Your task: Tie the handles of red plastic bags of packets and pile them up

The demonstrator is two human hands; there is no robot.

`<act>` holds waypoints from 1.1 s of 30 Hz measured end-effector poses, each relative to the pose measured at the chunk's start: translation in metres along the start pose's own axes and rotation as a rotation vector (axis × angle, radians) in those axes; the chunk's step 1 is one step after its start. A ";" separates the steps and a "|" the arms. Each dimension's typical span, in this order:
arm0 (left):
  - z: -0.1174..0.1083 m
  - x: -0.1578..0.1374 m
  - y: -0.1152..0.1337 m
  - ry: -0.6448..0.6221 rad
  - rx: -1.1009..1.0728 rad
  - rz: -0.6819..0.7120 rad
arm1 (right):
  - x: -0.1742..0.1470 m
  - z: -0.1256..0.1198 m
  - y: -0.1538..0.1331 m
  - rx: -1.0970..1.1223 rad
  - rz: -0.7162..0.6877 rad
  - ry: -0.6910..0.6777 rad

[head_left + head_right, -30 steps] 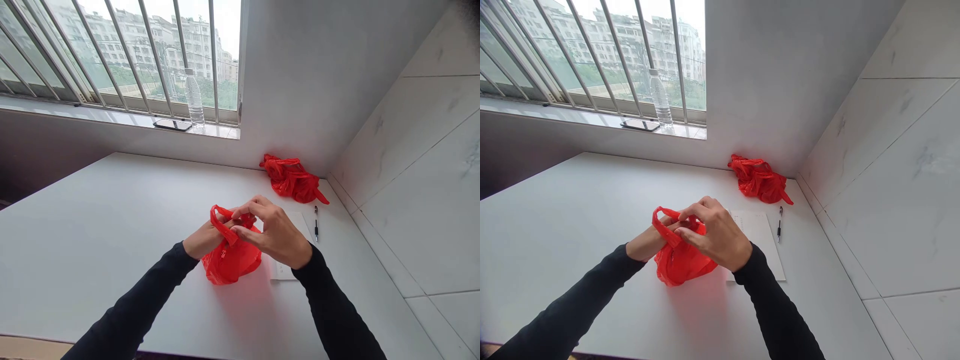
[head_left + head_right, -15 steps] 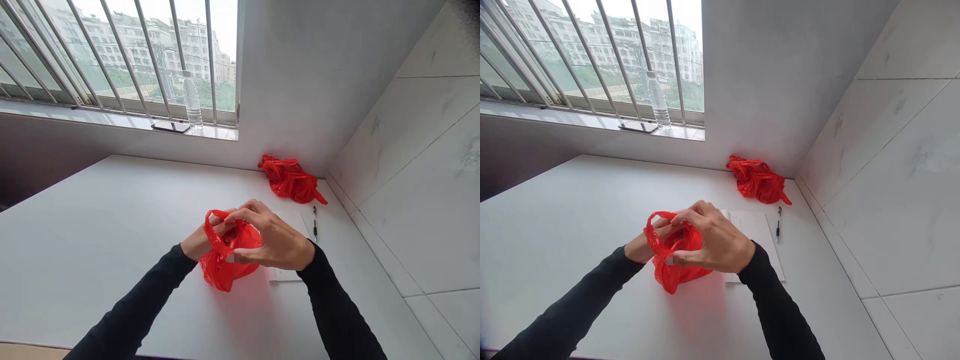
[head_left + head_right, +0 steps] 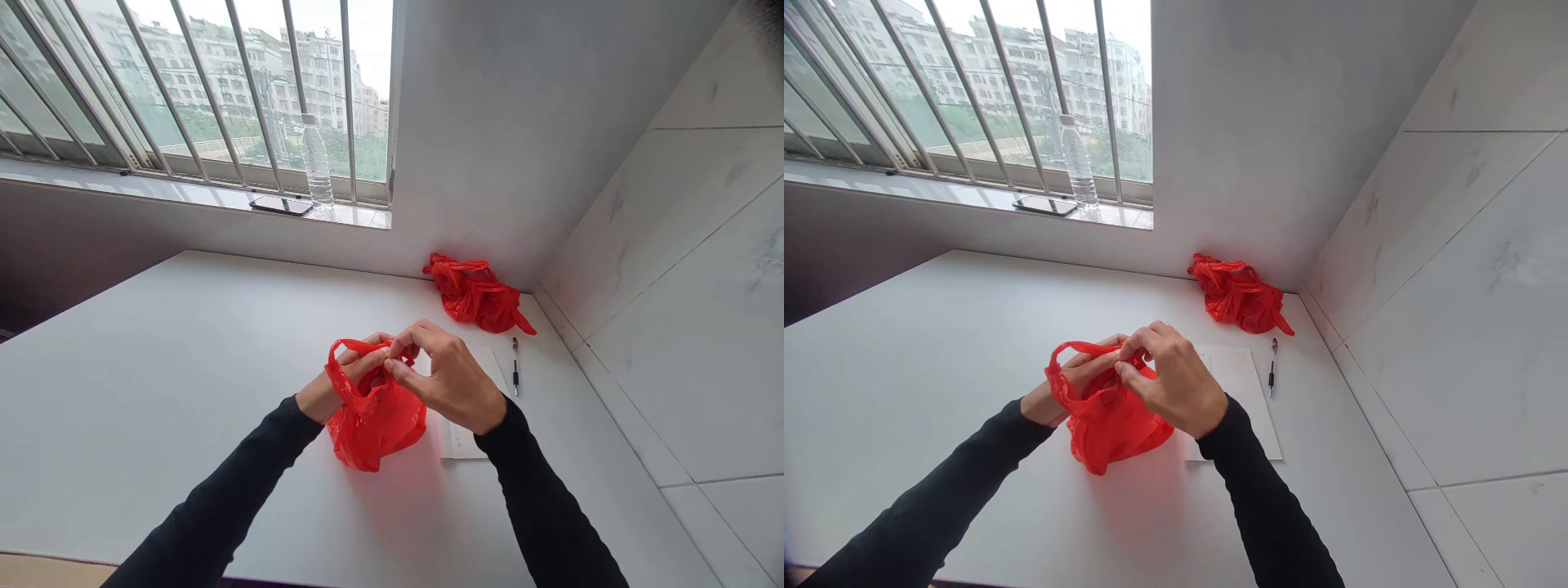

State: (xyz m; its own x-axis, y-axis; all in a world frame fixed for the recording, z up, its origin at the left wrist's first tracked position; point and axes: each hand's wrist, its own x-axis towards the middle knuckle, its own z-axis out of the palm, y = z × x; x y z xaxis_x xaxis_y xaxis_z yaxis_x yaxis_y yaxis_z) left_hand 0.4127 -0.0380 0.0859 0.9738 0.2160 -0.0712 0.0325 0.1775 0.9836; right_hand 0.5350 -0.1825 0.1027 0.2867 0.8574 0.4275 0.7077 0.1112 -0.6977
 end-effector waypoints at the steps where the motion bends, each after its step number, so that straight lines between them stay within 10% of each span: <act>1: 0.000 0.000 0.000 -0.001 0.008 -0.001 | 0.000 -0.001 -0.001 0.006 -0.007 -0.039; 5: -0.002 0.001 -0.004 0.008 0.022 0.016 | -0.001 0.002 -0.005 -0.001 -0.081 -0.196; 14: -0.003 0.003 -0.003 0.039 0.066 -0.005 | 0.004 0.007 0.000 -0.031 0.021 -0.008; 20: -0.004 0.002 -0.006 0.083 0.057 -0.004 | 0.001 0.009 0.000 -0.087 -0.098 -0.202; 33: -0.017 -0.001 -0.003 -0.054 0.213 0.006 | 0.007 0.009 0.015 -0.120 0.080 0.045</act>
State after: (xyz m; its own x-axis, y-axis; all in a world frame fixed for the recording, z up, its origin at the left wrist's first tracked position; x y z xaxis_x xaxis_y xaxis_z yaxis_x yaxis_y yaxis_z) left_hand 0.4082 -0.0228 0.0801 0.9846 0.1637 -0.0619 0.0680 -0.0318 0.9972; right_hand 0.5421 -0.1700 0.0900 0.3726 0.8371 0.4005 0.7528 -0.0203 -0.6579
